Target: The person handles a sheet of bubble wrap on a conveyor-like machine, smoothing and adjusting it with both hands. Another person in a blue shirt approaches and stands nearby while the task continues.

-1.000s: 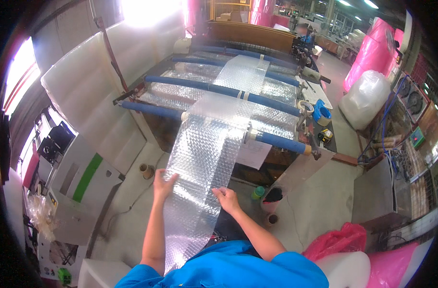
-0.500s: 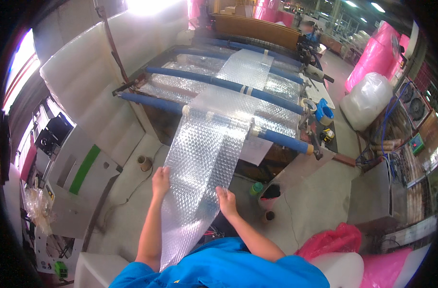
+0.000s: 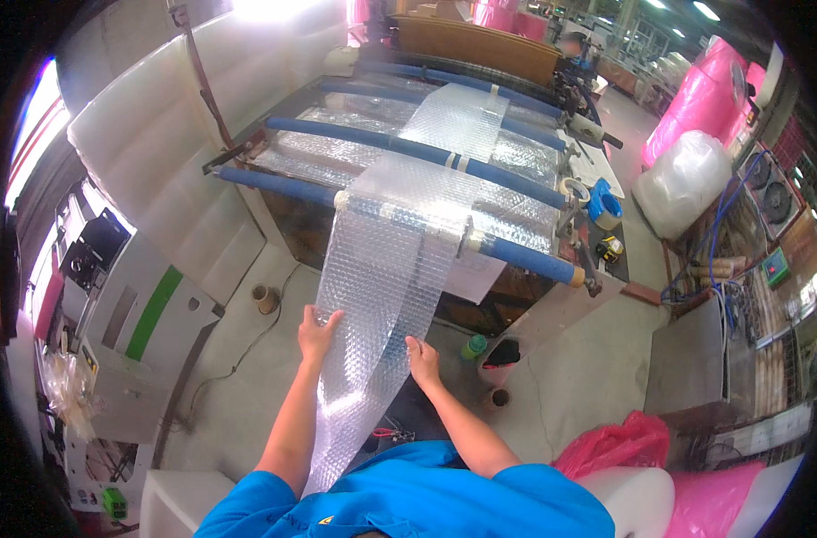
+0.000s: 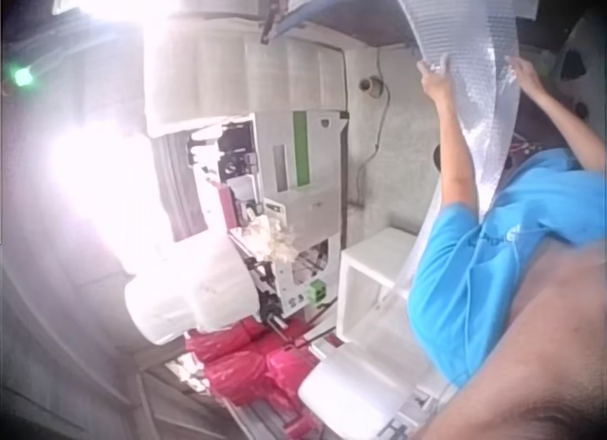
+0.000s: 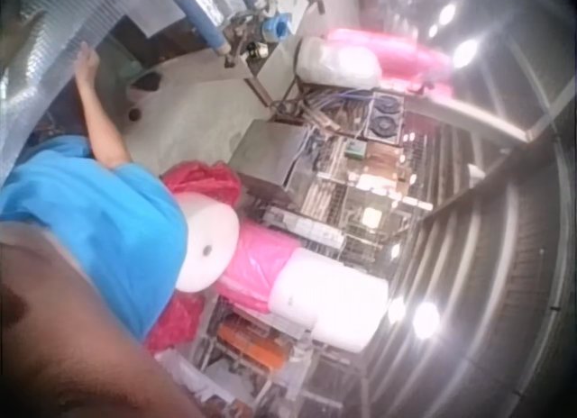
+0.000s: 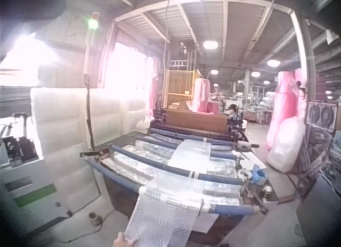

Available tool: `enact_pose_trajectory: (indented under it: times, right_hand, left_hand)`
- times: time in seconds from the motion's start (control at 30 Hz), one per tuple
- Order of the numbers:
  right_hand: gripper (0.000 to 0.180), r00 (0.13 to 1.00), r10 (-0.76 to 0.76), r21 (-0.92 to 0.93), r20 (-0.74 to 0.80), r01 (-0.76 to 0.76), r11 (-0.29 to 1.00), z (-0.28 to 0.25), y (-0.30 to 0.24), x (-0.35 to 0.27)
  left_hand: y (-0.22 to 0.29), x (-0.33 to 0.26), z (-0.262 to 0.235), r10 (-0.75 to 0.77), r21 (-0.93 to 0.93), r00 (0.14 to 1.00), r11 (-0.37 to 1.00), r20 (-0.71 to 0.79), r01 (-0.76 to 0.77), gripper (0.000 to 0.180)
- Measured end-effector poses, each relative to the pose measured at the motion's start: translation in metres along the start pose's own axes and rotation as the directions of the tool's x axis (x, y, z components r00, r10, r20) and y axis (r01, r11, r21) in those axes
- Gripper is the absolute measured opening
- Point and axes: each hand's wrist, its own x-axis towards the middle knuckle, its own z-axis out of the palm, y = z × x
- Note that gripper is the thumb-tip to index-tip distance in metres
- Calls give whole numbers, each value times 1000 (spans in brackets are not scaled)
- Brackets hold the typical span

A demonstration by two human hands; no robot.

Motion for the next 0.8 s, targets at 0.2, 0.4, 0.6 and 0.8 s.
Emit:
enact_pose_trajectory:
  times: [0.2, 0.4, 0.6, 0.8]
  right_hand:
    - [49, 1000, 13, 12, 2, -13, 1000, 0, 0, 2]
    - [50, 1000, -23, 22, -19, 23, 999, 3, 7, 4]
    - [50, 999, -39, -7, -30, 39, 999, 2, 8, 6]
    - [51, 997, -57, -6, -46, 57, 998, 3, 10, 5]
  left_hand:
    - [9, 0, -6, -74, -6, 997, 997, 33, 74, 60]
    - [12, 2, -9, -107, -14, 990, 994, 90, 109, 65]
    - [16, 1, -6, -121, 84, 991, 990, 59, 115, 67]
    - [7, 4, -2, -161, 83, 979, 985, 126, 152, 68]
